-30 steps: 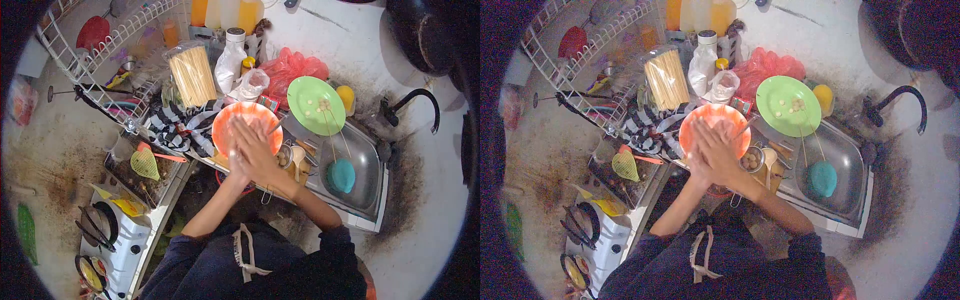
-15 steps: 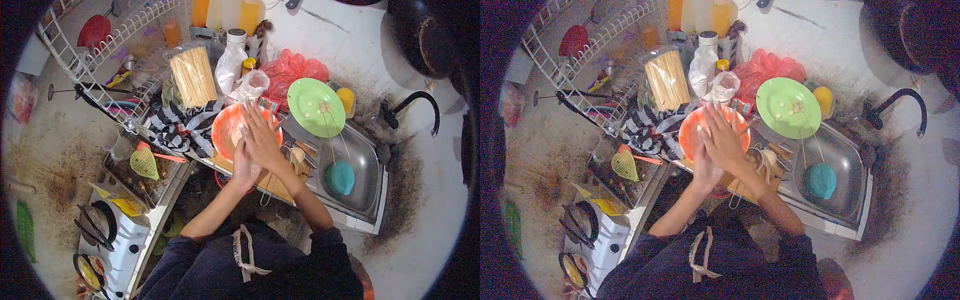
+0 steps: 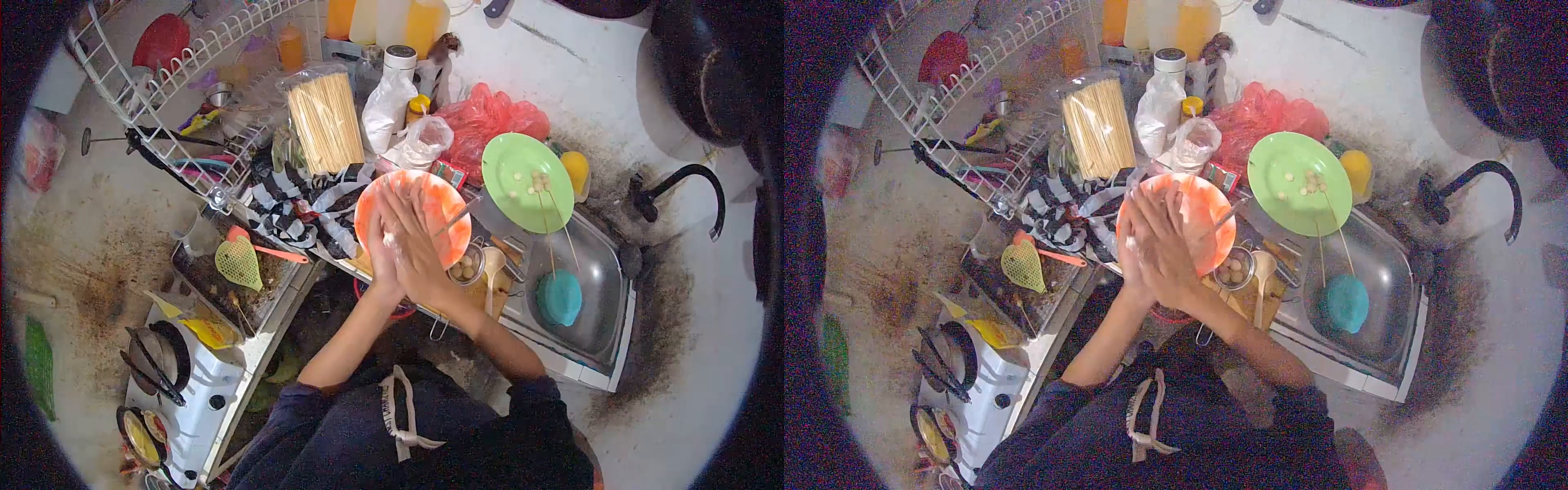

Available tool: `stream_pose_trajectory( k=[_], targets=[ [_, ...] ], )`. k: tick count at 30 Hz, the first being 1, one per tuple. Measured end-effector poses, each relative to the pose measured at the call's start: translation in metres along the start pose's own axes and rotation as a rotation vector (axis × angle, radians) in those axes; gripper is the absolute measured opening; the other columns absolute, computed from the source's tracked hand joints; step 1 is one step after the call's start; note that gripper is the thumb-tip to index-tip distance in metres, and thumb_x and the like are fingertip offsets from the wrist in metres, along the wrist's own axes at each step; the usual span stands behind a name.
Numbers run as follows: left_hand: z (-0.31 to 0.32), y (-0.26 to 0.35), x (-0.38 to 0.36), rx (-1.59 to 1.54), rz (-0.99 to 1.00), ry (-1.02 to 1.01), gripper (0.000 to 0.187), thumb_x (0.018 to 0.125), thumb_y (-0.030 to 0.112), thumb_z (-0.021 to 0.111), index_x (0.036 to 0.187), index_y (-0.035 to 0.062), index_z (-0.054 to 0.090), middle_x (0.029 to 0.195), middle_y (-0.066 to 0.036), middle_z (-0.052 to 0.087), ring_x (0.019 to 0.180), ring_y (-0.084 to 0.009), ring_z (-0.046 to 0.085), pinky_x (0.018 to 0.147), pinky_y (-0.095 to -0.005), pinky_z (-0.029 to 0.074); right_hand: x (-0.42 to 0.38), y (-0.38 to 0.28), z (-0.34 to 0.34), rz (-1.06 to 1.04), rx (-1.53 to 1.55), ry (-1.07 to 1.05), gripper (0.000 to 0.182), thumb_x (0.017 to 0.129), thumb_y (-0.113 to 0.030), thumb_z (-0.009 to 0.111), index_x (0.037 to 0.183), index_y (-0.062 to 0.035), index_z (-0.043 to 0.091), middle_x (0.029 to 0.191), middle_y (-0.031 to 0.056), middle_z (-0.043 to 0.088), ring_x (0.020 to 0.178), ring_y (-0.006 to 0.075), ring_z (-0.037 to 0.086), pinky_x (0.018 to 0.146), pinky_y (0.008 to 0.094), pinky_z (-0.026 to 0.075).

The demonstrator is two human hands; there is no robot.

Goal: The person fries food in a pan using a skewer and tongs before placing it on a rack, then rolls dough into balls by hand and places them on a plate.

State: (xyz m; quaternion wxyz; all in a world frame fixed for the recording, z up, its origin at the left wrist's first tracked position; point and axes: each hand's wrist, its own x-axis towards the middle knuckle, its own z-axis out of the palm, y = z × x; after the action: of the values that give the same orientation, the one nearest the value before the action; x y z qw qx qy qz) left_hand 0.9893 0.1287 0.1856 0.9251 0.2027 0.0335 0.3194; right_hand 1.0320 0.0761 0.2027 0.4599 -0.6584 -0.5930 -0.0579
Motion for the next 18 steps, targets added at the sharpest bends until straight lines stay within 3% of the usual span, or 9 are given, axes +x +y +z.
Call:
stream_pose_trajectory(
  k=[2, 6, 8, 9, 10, 12, 14, 16, 18],
  targets=[
    [-0.005, 0.001, 0.001, -0.034, -0.008, 0.018, 0.051, 0.091, 0.037, 0.026, 0.133, 0.0089, 0.024, 0.134, -0.007, 0.031, 0.122, -0.0195, 0.032, 0.103, -0.0328, 0.023, -0.005, -0.003, -0.004, 0.155, 0.023, -0.121, 0.05, 0.088, -0.027, 0.031, 0.131, -0.0017, 0.027, 0.139, 0.0152, 0.018, 0.13, 0.0276, 0.013, 0.104, 0.0463, 0.001],
    [0.015, -0.01, -0.014, 0.09, -0.192, 0.025, 0.051, 0.091, 0.037, 0.025, 0.135, 0.0107, 0.021, 0.137, -0.004, 0.027, 0.124, -0.0195, 0.029, 0.103, -0.0322, 0.022, 0.006, 0.014, -0.008, 0.194, -0.227, -0.017, 0.053, 0.087, -0.028, 0.033, 0.132, -0.0022, 0.025, 0.14, 0.0154, 0.017, 0.13, 0.0268, 0.013, 0.105, 0.0452, 0.002],
    [0.017, -0.013, -0.015, 0.196, -0.006, -0.106, 0.054, 0.09, 0.039, 0.025, 0.133, 0.0048, 0.023, 0.136, -0.006, 0.029, 0.124, -0.0187, 0.029, 0.103, -0.0306, 0.021, 0.007, 0.006, -0.004, 0.179, -0.179, -0.031, 0.055, 0.085, -0.028, 0.036, 0.133, -0.0031, 0.024, 0.14, 0.0154, 0.017, 0.13, 0.0268, 0.013, 0.105, 0.0441, 0.003],
    [-0.003, -0.018, -0.008, 0.232, 0.186, -0.34, 0.056, 0.09, 0.036, 0.023, 0.136, 0.0056, 0.009, 0.142, -0.008, 0.01, 0.13, -0.0225, 0.014, 0.106, -0.0335, 0.013, 0.003, 0.004, 0.001, 0.113, -0.235, -0.088, 0.056, 0.084, -0.026, 0.037, 0.132, -0.0005, 0.023, 0.139, 0.0167, 0.018, 0.13, 0.028, 0.015, 0.105, 0.0418, 0.005],
    [-0.007, -0.013, -0.003, 0.229, 0.178, -0.341, 0.056, 0.09, 0.036, 0.023, 0.136, 0.0056, 0.009, 0.142, -0.008, 0.01, 0.13, -0.0225, 0.014, 0.106, -0.0335, 0.013, 0.001, -0.004, 0.001, 0.12, -0.238, -0.086, 0.056, 0.084, -0.026, 0.037, 0.132, -0.0005, 0.023, 0.139, 0.0167, 0.018, 0.13, 0.028, 0.015, 0.105, 0.0418, 0.005],
    [-0.015, 0.001, 0.012, 0.017, 0.03, -0.304, 0.059, 0.089, 0.042, 0.022, 0.135, 0.0045, 0.016, 0.14, -0.008, 0.019, 0.129, -0.0209, 0.018, 0.105, -0.0325, 0.015, -0.002, -0.021, -0.002, -0.018, 0.123, -0.152, 0.055, 0.084, -0.025, 0.037, 0.13, 0.003, 0.025, 0.138, 0.018, 0.02, 0.129, 0.0293, 0.017, 0.105, 0.0405, 0.006],
    [-0.02, 0.004, 0.018, -0.086, -0.036, -0.286, 0.061, 0.088, 0.044, 0.022, 0.134, 0.004, 0.019, 0.138, -0.009, 0.024, 0.128, -0.0202, 0.02, 0.105, -0.032, 0.016, -0.015, -0.014, 0.001, -0.079, 0.082, -0.178, 0.056, 0.084, -0.025, 0.037, 0.129, 0.0058, 0.025, 0.137, 0.019, 0.021, 0.128, 0.0302, 0.018, 0.105, 0.0389, 0.007],
    [-0.023, 0.004, 0.02, -0.069, -0.05, -0.202, 0.061, 0.088, 0.044, 0.023, 0.133, 0.0036, 0.021, 0.139, -0.01, 0.024, 0.128, -0.0207, 0.021, 0.104, -0.0326, 0.017, -0.021, -0.008, 0.001, -0.033, 0.042, -0.255, 0.056, 0.088, -0.032, 0.026, 0.132, 0.0014, 0.021, 0.138, 0.0183, 0.019, 0.129, 0.0321, 0.015, 0.105, 0.0424, 0.005],
    [-0.014, 0.001, 0.014, -0.146, -0.074, -0.146, 0.058, 0.089, 0.043, 0.026, 0.131, 0.0033, 0.027, 0.136, -0.009, 0.029, 0.126, -0.0209, 0.026, 0.103, -0.0329, 0.021, -0.022, -0.004, -0.001, -0.017, -0.049, -0.246, 0.057, 0.085, -0.028, 0.032, 0.132, 0.003, 0.021, 0.138, 0.0186, 0.018, 0.129, 0.032, 0.014, 0.105, 0.0432, 0.004]
  ],
)
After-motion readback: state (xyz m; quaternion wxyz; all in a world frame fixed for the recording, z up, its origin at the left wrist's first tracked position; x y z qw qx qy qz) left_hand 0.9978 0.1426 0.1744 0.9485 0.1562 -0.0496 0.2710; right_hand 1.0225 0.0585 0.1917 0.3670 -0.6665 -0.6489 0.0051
